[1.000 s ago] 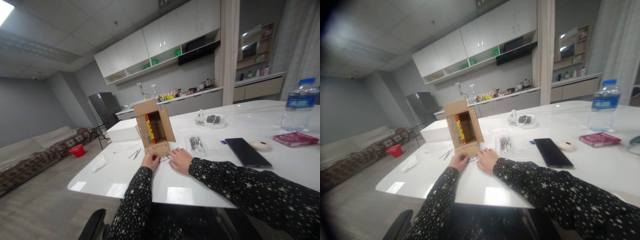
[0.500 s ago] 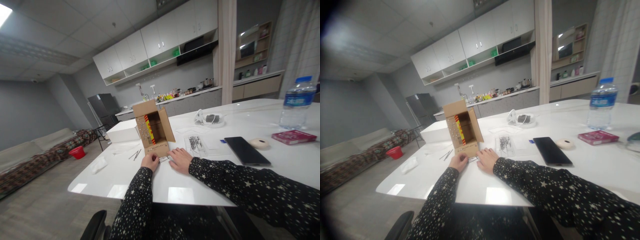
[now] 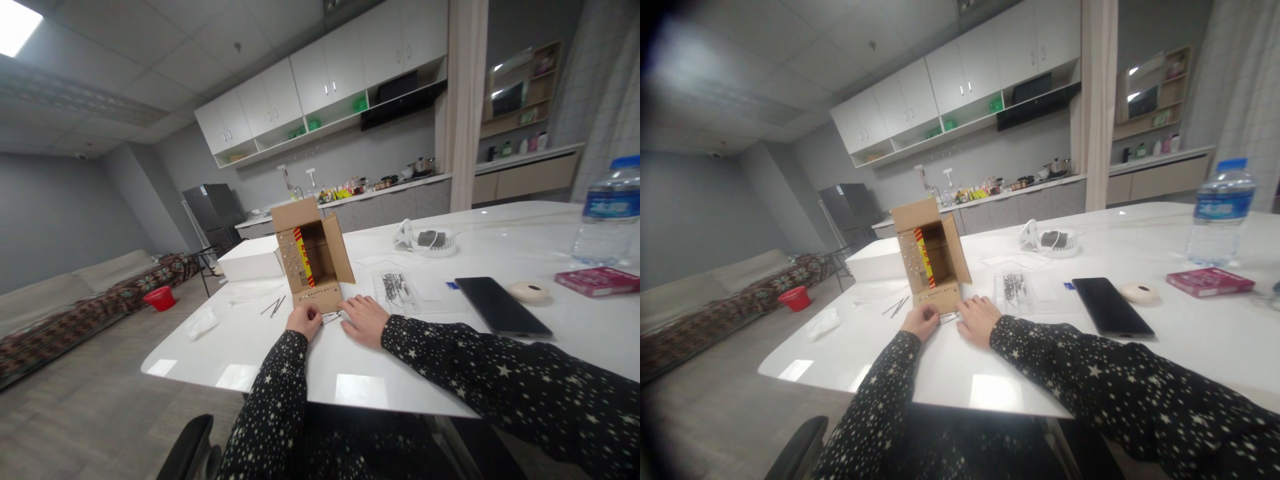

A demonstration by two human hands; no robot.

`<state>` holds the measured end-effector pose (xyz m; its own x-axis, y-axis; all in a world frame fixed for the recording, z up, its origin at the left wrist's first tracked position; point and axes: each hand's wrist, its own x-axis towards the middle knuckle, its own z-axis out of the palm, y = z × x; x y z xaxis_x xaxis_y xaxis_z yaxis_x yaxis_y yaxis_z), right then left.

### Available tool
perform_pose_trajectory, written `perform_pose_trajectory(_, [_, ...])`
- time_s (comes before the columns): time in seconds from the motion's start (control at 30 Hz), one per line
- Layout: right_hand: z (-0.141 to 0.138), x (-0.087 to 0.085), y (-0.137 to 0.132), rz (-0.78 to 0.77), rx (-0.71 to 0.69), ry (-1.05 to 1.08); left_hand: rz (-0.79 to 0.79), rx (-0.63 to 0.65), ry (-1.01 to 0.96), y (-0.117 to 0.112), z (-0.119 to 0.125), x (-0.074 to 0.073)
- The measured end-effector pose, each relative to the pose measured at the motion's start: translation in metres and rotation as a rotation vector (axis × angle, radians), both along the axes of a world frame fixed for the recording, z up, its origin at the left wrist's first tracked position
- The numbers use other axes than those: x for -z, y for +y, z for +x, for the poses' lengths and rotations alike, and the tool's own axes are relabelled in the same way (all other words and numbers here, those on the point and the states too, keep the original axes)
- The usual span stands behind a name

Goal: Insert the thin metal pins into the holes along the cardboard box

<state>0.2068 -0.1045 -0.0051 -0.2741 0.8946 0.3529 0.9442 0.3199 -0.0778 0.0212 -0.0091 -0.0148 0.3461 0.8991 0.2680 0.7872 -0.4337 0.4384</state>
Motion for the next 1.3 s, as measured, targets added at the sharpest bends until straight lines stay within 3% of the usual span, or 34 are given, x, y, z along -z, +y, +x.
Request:
perform_pose_trajectory(0.47, [0.000, 0.000, -0.001, 0.011, 0.013, -0.008, 0.007, 0.028, -0.008, 0.001, 0.000, 0.004])
perform_pose_trajectory(1.3, [0.001, 0.003, -0.002, 0.023, 0.008, -0.009, -0.043, 0.006, 0.111, -0.010, 0.001, -0.005])
